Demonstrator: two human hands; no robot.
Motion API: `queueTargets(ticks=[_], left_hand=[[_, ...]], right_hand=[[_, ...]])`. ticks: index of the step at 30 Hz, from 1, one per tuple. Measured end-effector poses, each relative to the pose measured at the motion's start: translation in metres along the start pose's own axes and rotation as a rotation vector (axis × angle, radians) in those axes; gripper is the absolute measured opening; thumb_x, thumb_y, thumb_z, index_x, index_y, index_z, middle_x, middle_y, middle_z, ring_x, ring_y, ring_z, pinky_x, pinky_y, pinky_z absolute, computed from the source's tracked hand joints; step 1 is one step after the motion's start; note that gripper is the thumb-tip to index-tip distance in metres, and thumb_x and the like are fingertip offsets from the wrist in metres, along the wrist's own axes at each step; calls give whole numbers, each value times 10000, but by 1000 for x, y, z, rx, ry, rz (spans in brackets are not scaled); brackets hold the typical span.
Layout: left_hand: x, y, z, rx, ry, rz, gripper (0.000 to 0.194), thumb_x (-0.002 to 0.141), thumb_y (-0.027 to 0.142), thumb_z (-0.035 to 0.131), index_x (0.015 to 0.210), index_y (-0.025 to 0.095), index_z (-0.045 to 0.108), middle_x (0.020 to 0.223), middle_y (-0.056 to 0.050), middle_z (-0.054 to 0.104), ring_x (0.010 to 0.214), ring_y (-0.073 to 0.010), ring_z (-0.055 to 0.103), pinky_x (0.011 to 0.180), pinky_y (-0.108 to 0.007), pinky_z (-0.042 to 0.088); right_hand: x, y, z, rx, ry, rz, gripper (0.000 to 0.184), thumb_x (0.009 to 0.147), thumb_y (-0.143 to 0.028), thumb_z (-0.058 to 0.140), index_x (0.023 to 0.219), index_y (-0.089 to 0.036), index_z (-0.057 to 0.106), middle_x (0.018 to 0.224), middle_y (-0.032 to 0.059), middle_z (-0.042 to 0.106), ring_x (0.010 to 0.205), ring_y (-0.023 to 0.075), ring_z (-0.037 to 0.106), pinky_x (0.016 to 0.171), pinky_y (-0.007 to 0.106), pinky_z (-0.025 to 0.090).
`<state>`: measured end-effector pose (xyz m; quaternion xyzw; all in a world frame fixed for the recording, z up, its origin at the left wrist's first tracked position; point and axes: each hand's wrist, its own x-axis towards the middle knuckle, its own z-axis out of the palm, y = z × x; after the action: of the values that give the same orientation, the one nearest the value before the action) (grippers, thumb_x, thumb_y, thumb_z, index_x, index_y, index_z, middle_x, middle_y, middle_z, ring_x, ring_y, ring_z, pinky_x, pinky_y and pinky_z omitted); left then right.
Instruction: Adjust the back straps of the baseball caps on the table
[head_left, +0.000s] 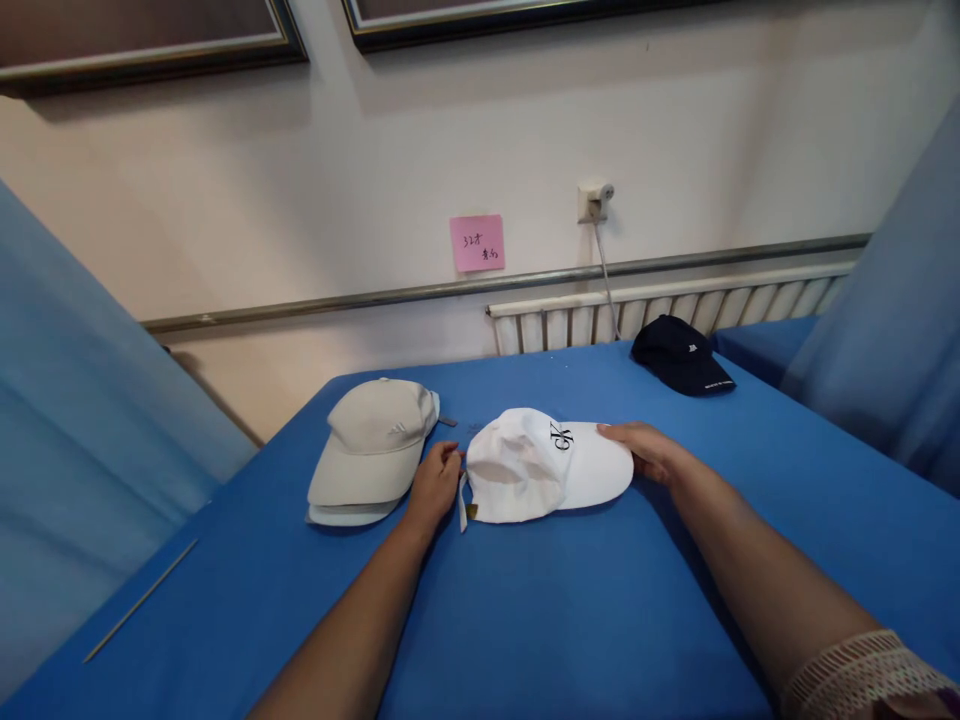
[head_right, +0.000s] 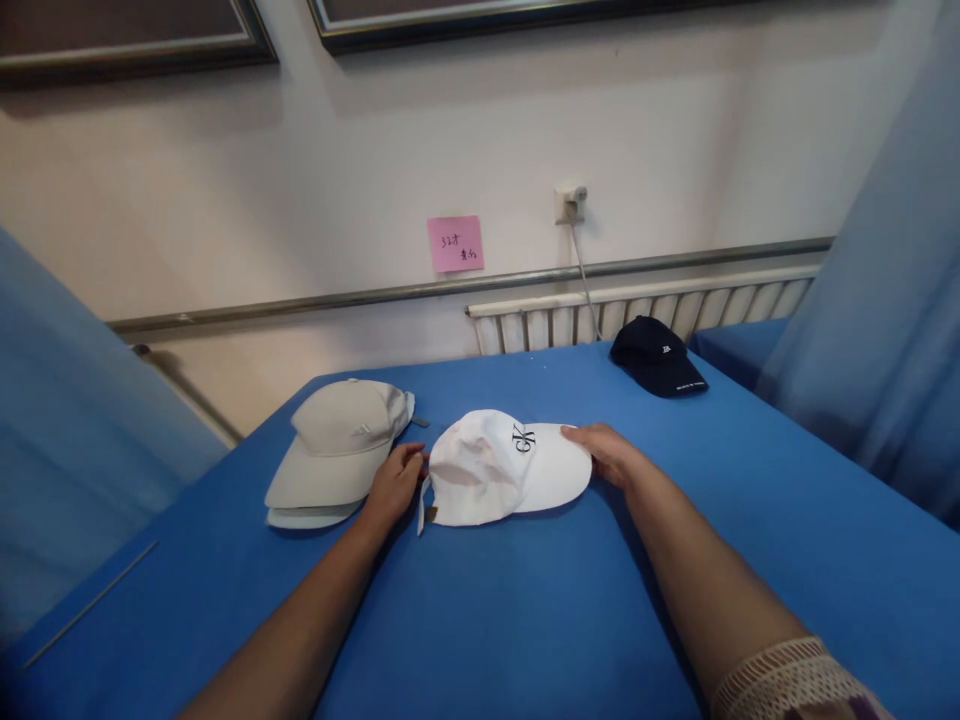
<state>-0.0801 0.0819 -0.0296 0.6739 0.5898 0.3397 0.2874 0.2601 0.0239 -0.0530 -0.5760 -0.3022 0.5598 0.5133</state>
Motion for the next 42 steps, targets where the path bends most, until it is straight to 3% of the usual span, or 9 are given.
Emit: queueTargets(ticks=[3, 7, 9, 13, 17, 21, 30, 38, 42], left_hand=[[2, -3, -2, -74, 153, 0, 372, 838, 294, 536, 1172, 134, 555, 1185, -151, 638, 927, -237, 662, 864, -381, 497], [-2, 4, 4, -187, 297, -21, 443, 790, 256, 627, 1208, 150, 530, 1297, -152, 564, 1089, -253, 597, 924, -376, 464], [-12, 13, 16, -357, 217, -95, 405, 770, 250, 666, 1150, 159, 561, 1264, -134, 585, 1092, -243, 592, 915, -351, 462], [-42, 37, 51, -872, -218, -312, 413, 718, 326, 770, 1060, 151, 618, 1167, -150, 652, 976, -227, 640, 816, -315, 486], [-61, 55, 65, -1035, -283, -305, 353, 695, 341, 792, 952, 136, 662, 1022, -141, 710, 903, -224, 671, 801, -325, 519], [-47, 63, 34, -1140, -126, -244, 246, 693, 225, 788, 880, 151, 647, 890, -51, 719, 768, -135, 661, 734, -237, 539], [-16, 38, -99, -1118, 490, -87, 127, 757, 18, 638, 702, 118, 580, 632, 7, 661, 563, -90, 622, 563, -178, 565], [-39, -6, -127, -932, 598, -338, 80, 747, 35, 611, 723, 103, 577, 590, -22, 627, 484, -99, 593, 471, -171, 514], [-52, -12, -129, -825, 840, -323, 158, 695, 82, 634, 821, 139, 556, 676, 24, 596, 545, -93, 580, 487, -174, 466]], right_hand=[[0, -8, 6, 392, -45, 9, 219, 844, -295, 602, 950, -118, 676, 851, 125, 748, 745, 231, 713, 649, 327, 591], [0, -15, 22, 720, 164, -149, 139, 893, -193, 510, 956, -198, 634, 792, 27, 742, 670, 148, 700, 577, 229, 596], [-7, -8, 39, 809, 149, -116, 136, 829, -120, 594, 921, -214, 627, 720, -11, 723, 545, 115, 652, 479, 188, 564], [-30, 18, 83, 822, -31, 1, 195, 745, -72, 697, 884, -196, 640, 720, -1, 720, 567, 107, 650, 506, 174, 559], [-52, 33, 109, 710, -222, 44, 227, 726, -135, 757, 934, -161, 672, 882, 47, 745, 712, 128, 688, 591, 193, 547], [-64, 32, 111, 488, -403, 46, 257, 728, -271, 783, 923, -144, 673, 929, 81, 737, 751, 138, 687, 655, 232, 515], [-58, 39, 108, 314, -480, 30, 294, 705, -334, 798, 890, -155, 655, 847, 55, 710, 679, 115, 639, 632, 242, 473], [-58, 36, 105, 317, -515, 55, 301, 693, -309, 801, 896, -146, 648, 826, 54, 705, 665, 115, 636, 624, 238, 480], [-54, 42, 109, 334, -460, 29, 268, 704, -298, 773, 888, -156, 640, 840, 63, 701, 684, 128, 643, 616, 242, 489]])
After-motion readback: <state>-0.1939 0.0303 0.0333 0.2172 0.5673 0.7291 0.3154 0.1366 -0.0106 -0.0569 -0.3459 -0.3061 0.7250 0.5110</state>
